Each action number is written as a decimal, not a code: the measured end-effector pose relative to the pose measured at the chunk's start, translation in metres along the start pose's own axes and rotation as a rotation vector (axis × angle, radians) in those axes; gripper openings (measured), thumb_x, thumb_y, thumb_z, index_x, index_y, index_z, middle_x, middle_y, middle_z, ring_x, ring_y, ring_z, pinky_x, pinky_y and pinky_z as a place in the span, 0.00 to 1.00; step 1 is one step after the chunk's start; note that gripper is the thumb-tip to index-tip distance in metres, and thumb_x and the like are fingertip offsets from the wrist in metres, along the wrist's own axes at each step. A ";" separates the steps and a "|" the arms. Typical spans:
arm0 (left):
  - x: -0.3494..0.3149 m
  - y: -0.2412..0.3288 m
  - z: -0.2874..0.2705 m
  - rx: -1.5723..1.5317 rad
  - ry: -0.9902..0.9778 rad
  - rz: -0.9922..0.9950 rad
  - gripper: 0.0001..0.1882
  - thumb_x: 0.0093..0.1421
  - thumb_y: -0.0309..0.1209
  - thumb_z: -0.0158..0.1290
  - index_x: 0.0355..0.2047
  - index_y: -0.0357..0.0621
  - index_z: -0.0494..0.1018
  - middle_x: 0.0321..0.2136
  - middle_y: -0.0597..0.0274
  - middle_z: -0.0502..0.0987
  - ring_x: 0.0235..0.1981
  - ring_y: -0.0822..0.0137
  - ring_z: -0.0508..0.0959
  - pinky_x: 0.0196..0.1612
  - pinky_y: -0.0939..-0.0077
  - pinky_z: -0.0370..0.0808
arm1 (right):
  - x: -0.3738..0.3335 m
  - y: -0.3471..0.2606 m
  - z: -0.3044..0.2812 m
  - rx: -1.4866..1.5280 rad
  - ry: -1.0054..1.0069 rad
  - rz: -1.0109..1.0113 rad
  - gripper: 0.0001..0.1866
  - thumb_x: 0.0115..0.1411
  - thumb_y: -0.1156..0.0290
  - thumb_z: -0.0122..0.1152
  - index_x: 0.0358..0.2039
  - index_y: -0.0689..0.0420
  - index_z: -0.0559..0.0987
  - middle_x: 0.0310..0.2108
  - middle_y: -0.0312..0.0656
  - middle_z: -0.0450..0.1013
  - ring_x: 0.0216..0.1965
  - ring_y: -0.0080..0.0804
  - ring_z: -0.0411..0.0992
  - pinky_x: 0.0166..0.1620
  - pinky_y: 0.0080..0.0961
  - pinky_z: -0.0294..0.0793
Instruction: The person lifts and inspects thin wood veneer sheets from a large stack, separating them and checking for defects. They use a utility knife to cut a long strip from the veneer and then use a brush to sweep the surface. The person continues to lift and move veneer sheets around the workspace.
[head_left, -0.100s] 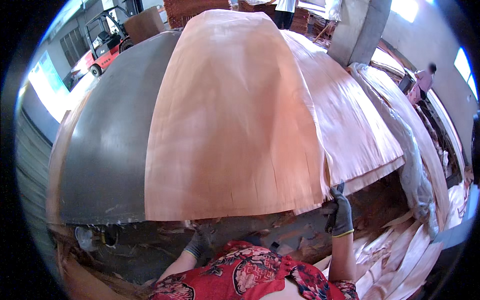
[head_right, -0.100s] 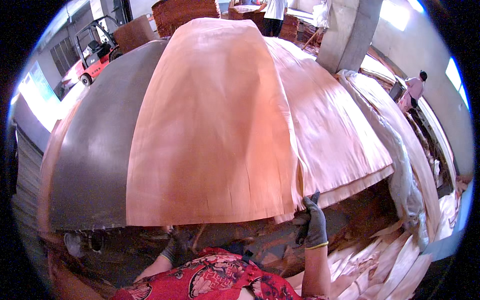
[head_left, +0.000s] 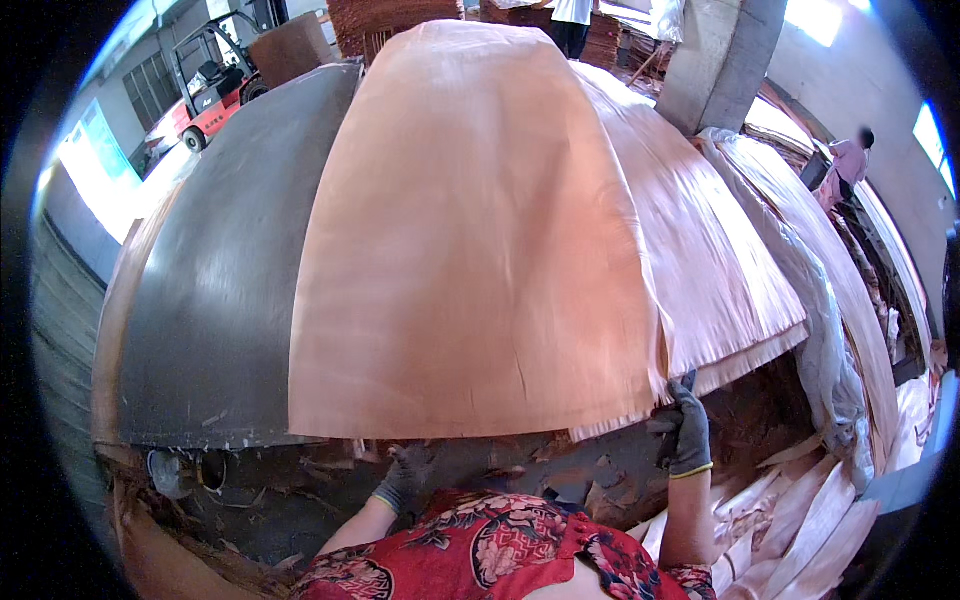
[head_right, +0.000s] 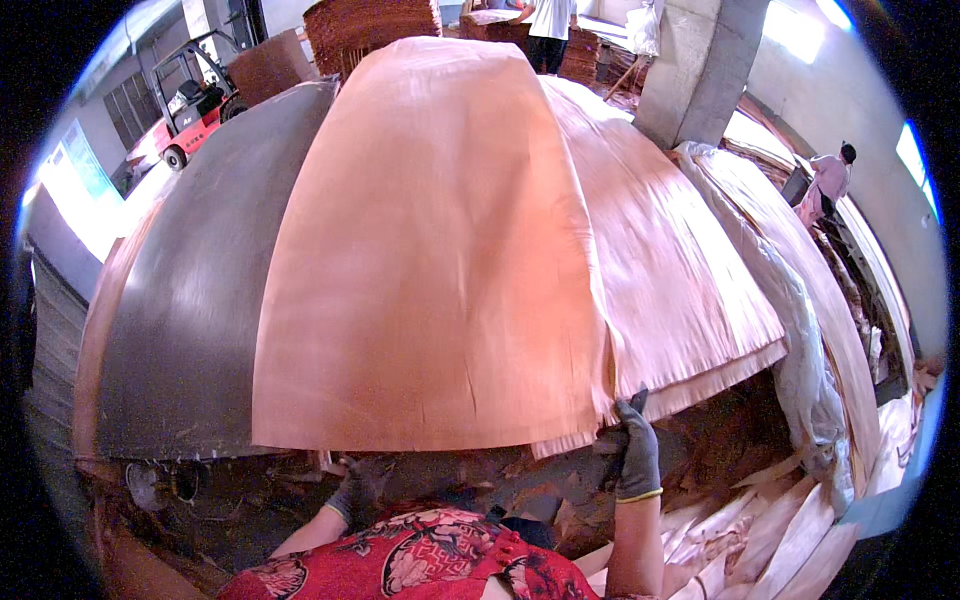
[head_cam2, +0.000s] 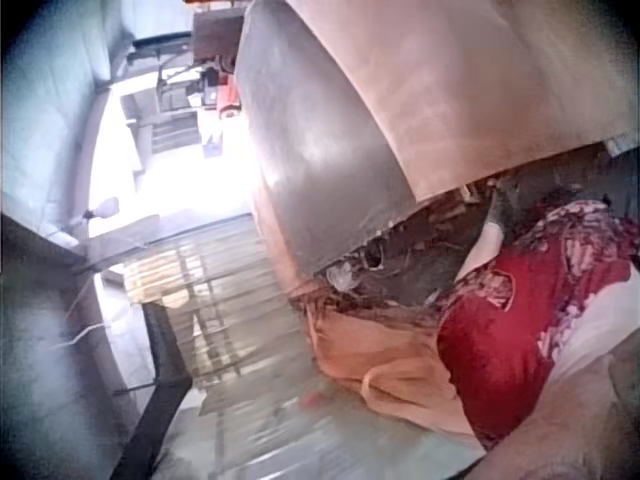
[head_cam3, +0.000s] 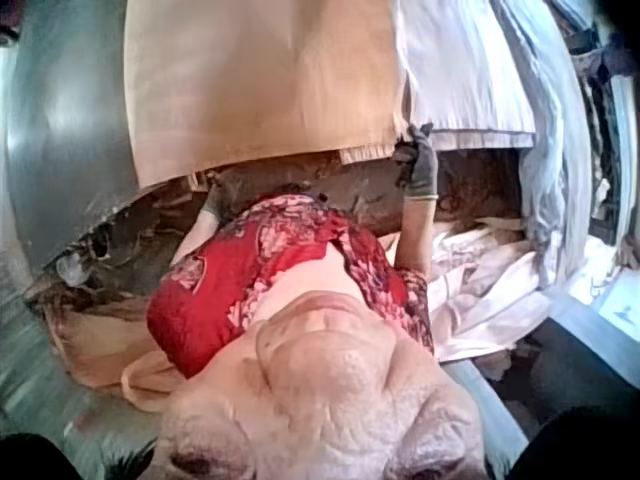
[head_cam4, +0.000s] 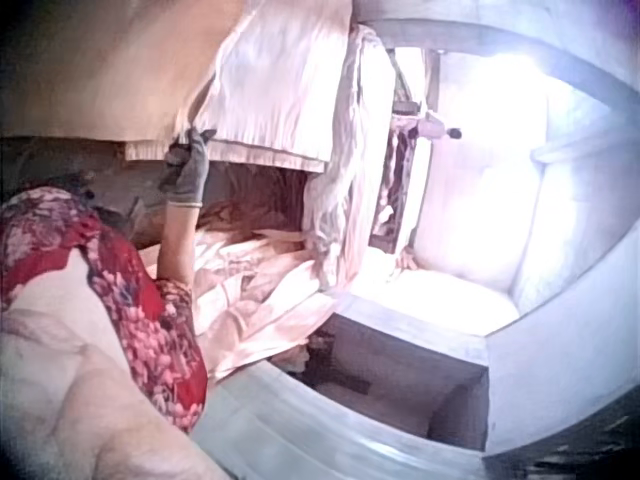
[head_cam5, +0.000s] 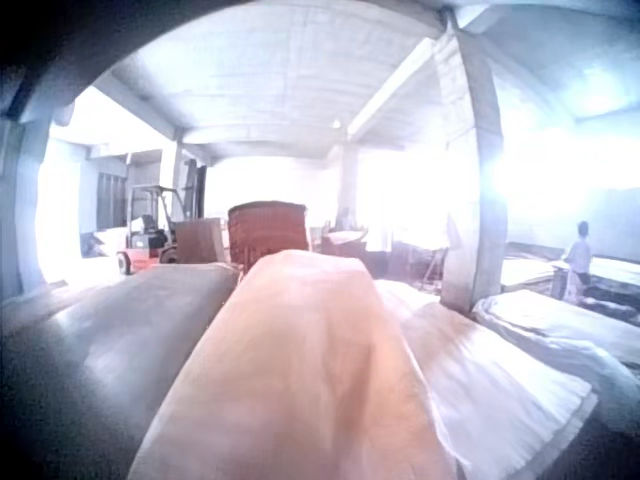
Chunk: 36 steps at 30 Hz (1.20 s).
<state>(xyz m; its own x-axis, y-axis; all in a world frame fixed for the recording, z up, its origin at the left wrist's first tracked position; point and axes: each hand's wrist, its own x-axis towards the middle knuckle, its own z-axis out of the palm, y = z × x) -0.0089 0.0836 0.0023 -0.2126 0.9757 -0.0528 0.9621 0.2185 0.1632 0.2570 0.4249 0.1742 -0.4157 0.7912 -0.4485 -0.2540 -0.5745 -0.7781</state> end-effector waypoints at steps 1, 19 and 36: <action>0.014 0.020 0.016 -0.264 0.061 -0.086 0.32 0.54 0.54 0.36 0.56 0.52 0.58 0.57 0.51 0.57 0.59 0.47 0.52 0.52 0.30 0.37 | 0.012 -0.013 -0.016 -0.001 0.040 0.010 0.22 0.55 0.69 0.53 0.50 0.39 0.64 0.11 0.32 0.61 0.09 0.22 0.58 0.12 0.19 0.58; 0.398 0.176 0.002 -1.784 1.164 -1.045 0.19 0.54 0.38 0.50 0.43 0.41 0.68 0.39 0.61 0.71 0.39 0.64 0.72 0.43 0.65 0.70 | 0.311 -0.255 -0.291 -0.325 0.023 -0.081 0.09 0.54 0.65 0.56 0.23 0.55 0.69 0.11 0.31 0.59 0.09 0.20 0.56 0.12 0.18 0.54; 0.562 0.312 0.083 -1.755 1.215 -0.927 0.23 0.55 0.35 0.48 0.48 0.31 0.64 0.46 0.57 0.69 0.45 0.66 0.69 0.49 0.74 0.65 | 0.466 -0.346 -0.438 -0.587 0.144 -0.169 0.08 0.54 0.67 0.53 0.26 0.58 0.74 0.12 0.31 0.61 0.09 0.18 0.58 0.12 0.17 0.56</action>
<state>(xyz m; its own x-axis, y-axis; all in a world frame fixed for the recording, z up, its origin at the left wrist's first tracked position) 0.1865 0.6988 -0.0581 -0.9539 0.0553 -0.2949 -0.2918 -0.3999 0.8689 0.5339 1.0838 0.0418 -0.2796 0.9049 -0.3207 0.2325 -0.2603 -0.9371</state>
